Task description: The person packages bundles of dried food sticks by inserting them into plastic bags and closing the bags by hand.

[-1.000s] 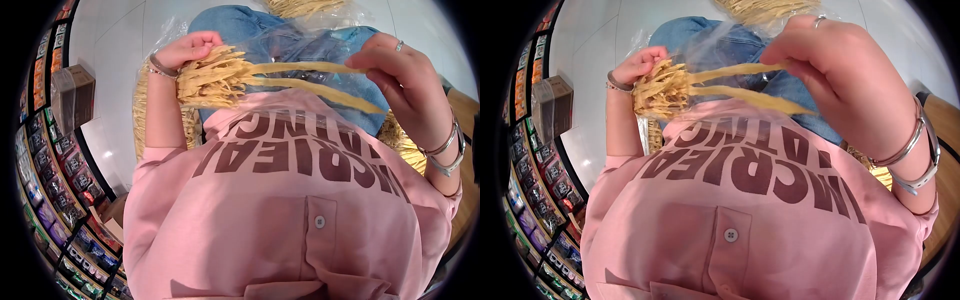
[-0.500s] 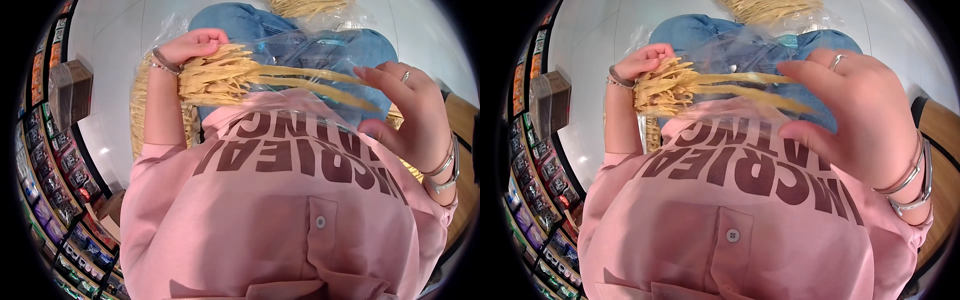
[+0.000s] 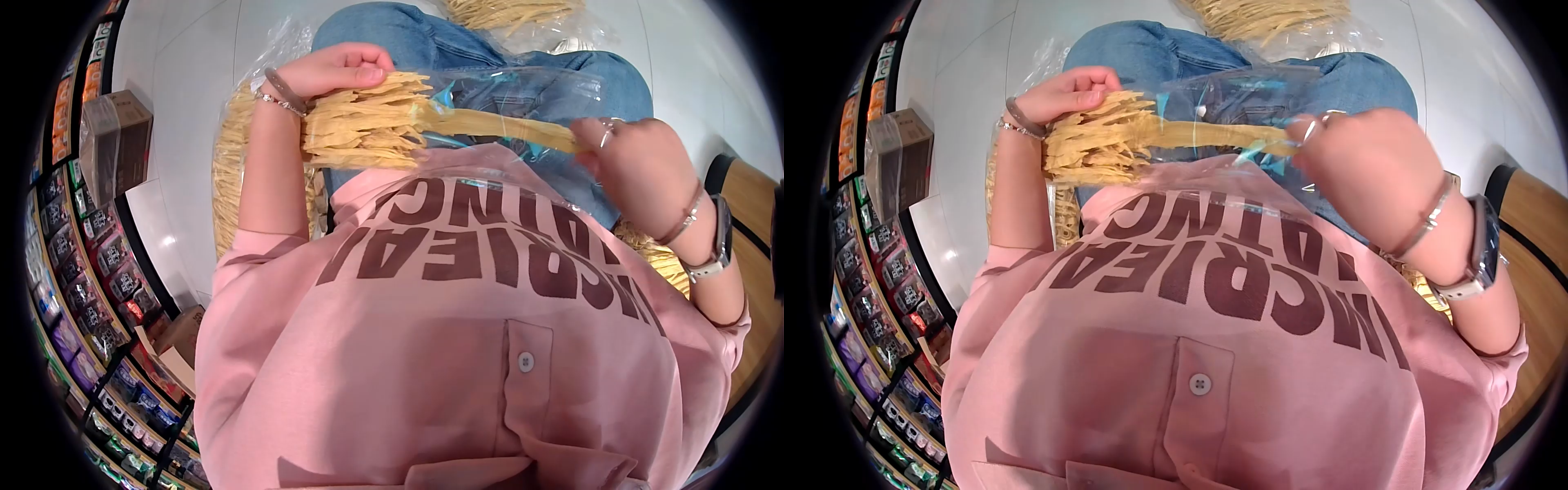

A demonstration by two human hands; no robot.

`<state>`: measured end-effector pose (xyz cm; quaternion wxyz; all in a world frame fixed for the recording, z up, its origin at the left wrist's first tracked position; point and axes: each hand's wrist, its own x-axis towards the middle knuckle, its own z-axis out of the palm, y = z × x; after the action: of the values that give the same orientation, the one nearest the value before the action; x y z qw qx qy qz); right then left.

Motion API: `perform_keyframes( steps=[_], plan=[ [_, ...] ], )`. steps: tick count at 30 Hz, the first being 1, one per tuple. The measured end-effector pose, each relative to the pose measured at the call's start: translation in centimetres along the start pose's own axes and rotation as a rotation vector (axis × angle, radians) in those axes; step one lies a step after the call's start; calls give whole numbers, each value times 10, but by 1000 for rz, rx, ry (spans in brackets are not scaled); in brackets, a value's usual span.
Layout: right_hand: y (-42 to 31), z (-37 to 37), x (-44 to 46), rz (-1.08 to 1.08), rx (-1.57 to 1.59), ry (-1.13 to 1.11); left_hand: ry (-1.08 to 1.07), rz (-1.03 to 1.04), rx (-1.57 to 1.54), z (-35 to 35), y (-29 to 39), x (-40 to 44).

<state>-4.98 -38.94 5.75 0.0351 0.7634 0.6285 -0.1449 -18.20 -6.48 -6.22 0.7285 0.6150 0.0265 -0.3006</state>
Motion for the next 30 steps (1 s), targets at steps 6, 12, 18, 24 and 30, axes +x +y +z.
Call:
perform_keyframes(
  steps=[6,12,18,24,30],
  plan=[
    [9,-20,-14,49,-24,59,26,31,-79,3,5,-2],
    [31,-35,-23,48,120,-2,-10,82,-90,-1,7,-12],
    [25,-38,-12,-8,116,17,42,102,-69,6,10,-15],
    [1,-14,10,-70,47,-23,65,70,75,14,11,-10],
    [-5,-1,8,-18,68,-1,103,78,79,16,9,-13]
  ],
)
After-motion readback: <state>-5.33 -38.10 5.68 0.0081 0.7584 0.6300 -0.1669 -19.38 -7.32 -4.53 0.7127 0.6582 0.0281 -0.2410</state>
